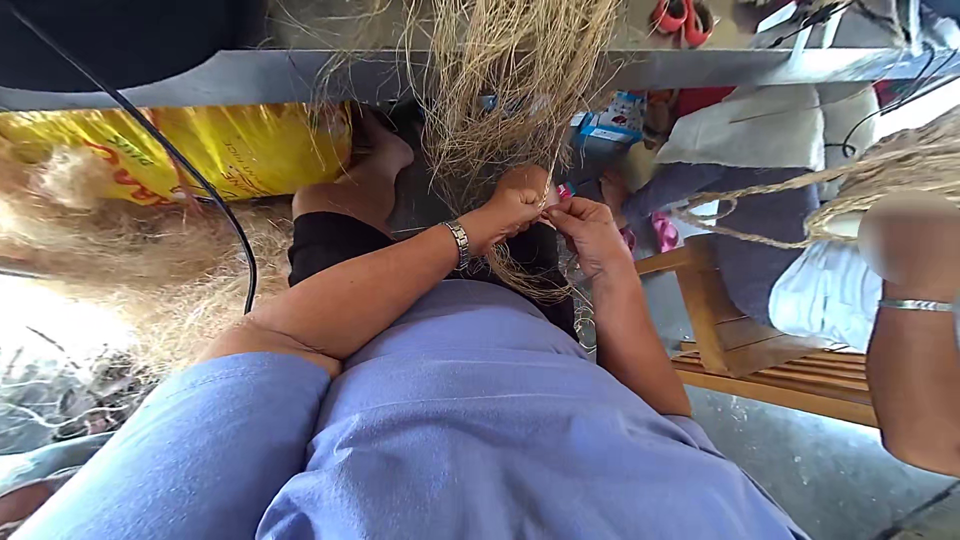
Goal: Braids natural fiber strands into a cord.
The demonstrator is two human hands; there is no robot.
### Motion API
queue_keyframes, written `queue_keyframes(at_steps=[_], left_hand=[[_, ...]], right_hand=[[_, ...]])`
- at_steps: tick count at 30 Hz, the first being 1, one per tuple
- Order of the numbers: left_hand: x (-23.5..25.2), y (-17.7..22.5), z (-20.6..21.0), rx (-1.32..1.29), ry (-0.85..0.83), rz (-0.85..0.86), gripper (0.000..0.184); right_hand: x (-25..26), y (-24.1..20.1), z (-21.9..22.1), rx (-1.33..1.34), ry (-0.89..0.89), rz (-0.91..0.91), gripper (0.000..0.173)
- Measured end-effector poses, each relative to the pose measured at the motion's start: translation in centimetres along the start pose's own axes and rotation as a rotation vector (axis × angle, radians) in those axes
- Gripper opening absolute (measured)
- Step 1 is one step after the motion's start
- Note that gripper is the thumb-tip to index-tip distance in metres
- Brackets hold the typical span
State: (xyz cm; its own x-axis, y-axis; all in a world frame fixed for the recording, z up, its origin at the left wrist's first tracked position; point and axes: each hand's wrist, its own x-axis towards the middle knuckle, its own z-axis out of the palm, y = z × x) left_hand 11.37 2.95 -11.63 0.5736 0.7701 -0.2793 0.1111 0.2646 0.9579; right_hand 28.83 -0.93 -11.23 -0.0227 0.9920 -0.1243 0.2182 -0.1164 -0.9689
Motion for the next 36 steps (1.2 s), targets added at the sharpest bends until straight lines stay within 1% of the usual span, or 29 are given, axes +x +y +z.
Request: queue_keyframes(at_steps=[4, 6, 9, 13, 15, 17, 20, 22, 25, 32, 36], left_hand=[[0.5, -0.3, -0.1, -0.018, -0.072, -0.007, 0.023], [0.4, -0.3, -0.1, 0.022, -0.095, -0.012, 0.022], [0.1, 0.5, -0.7, 0.237, -0.107, -0.022, 0.021], [0.2, 0.8, -1.5, 0.554, -0.1, 0.131, 0.022], [0.1, 1.0, -1.7, 0.633, -0.092, 0.158, 0.023], [0.1, 1.1, -2.0, 0.575, -0.105, 0.127, 0.023], [-0.1, 1.1, -2.2, 0.384, -0.101, 0.091, 0.02], [-0.2, 1.3, -2.3, 0.34, -0.084, 0.066, 0.02], [-0.7, 1.8, -2.5, 0.376, -0.064, 0.057, 0.023], [-1.6, 2.9, -2.9, 0.595, -0.005, 0.099, 0.025], [-2.8, 3.9, -2.7, 0.641, 0.011, 0.146, 0.028]], right_hand=[[0.7, -0.1, -0.4, -0.071, -0.015, -0.021, 0.007], [0.8, -0.1, -0.6, -0.096, -0.018, -0.029, 0.008], [0.9, -0.2, -0.5, -0.124, -0.02, -0.003, 0.006], [1.4, -0.4, -0.2, -0.117, -0.033, 0.018, 0.008], [1.5, -0.5, -0.1, -0.116, -0.042, 0.027, 0.008], [1.4, -0.8, -0.2, -0.127, -0.042, 0.025, 0.008], [1.2, -1.1, -0.2, -0.14, -0.036, 0.007, 0.009], [1.2, -1.2, -0.2, -0.142, -0.04, -0.013, 0.01], [1.3, -1.3, -0.1, -0.134, -0.046, -0.011, 0.01], [1.4, -1.3, 0.4, -0.138, -0.028, -0.042, 0.008], [1.4, -1.5, 0.9, -0.276, 0.027, -0.096, 0.009]])
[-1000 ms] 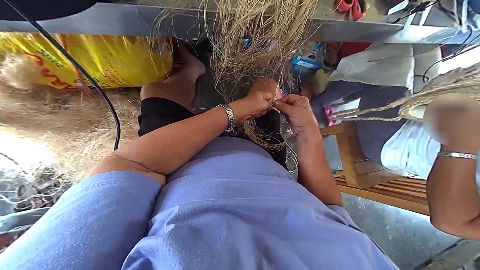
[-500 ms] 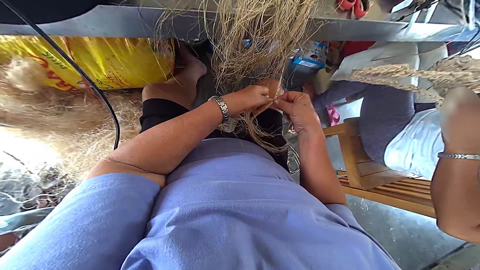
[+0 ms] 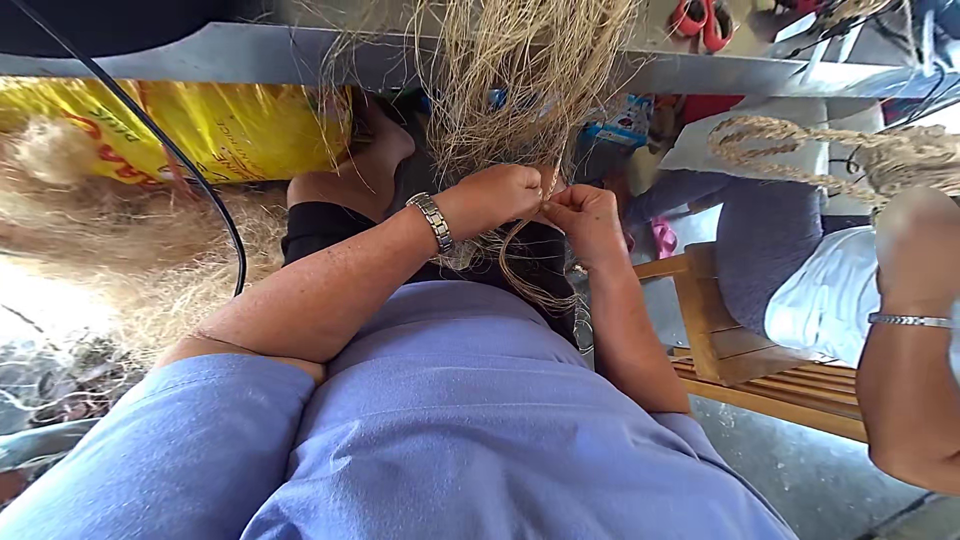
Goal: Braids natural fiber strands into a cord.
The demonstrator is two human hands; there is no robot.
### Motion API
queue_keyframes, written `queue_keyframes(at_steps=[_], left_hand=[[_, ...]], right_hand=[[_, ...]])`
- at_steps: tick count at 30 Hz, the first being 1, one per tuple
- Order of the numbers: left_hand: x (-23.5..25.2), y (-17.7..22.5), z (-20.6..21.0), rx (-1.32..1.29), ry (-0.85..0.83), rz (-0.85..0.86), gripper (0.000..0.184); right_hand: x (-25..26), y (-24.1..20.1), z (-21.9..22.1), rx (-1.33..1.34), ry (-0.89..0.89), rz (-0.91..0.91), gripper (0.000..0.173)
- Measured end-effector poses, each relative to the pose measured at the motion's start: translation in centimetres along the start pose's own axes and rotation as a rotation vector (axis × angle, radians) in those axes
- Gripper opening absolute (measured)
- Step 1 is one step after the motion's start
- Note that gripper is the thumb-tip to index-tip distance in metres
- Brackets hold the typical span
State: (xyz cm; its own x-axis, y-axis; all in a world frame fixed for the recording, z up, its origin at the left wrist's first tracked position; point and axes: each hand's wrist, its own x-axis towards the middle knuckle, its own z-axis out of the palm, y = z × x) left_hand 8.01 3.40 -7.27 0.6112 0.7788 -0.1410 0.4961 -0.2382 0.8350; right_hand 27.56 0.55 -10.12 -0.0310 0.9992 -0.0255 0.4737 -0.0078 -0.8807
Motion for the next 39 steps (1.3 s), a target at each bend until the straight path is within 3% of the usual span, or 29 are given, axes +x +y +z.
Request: queue_keyframes(at_steps=[4, 7, 11, 17, 23, 27, 31, 35, 39], left_hand=[[-1.7, 1.0, 1.4, 0.2, -0.001, 0.029, 0.028], [-2.2, 1.0, 3.5, 0.318, -0.044, -0.055, 0.029], [-2.1, 0.8, 4.4, 0.328, -0.072, -0.112, 0.028], [-1.6, 0.4, 4.5, 0.344, -0.112, -0.152, 0.031], [-1.7, 0.3, 4.9, 0.371, -0.126, -0.134, 0.029], [-1.4, -1.3, 4.5, 0.254, -0.173, -0.153, 0.035], [-2.3, -3.0, 1.9, -0.125, -0.022, -0.266, 0.062], [-4.4, -5.3, -1.7, -0.394, 0.177, -0.454, 0.052], [-6.4, -7.7, -3.2, -0.319, 0.292, -0.606, 0.05]], right_hand=[[0.0, 0.1, 1.2, 0.06, 0.054, 0.008, 0.013], [-0.1, 0.1, 2.2, 0.183, 0.045, 0.077, 0.016], [-0.6, -0.2, 2.6, 0.298, 0.011, 0.167, 0.016], [-1.3, -0.4, 2.4, 0.441, -0.035, 0.147, 0.028], [-1.5, 0.7, 2.8, 0.318, -0.042, 0.107, 0.021], [-1.5, 1.2, 2.7, 0.277, -0.065, 0.106, 0.026], [-2.0, 0.9, 1.3, 0.233, -0.063, 0.054, 0.026], [-2.5, 1.9, -0.4, 0.146, -0.062, -0.02, 0.025], [-2.9, 3.0, -2.4, 0.007, -0.08, -0.009, 0.024]])
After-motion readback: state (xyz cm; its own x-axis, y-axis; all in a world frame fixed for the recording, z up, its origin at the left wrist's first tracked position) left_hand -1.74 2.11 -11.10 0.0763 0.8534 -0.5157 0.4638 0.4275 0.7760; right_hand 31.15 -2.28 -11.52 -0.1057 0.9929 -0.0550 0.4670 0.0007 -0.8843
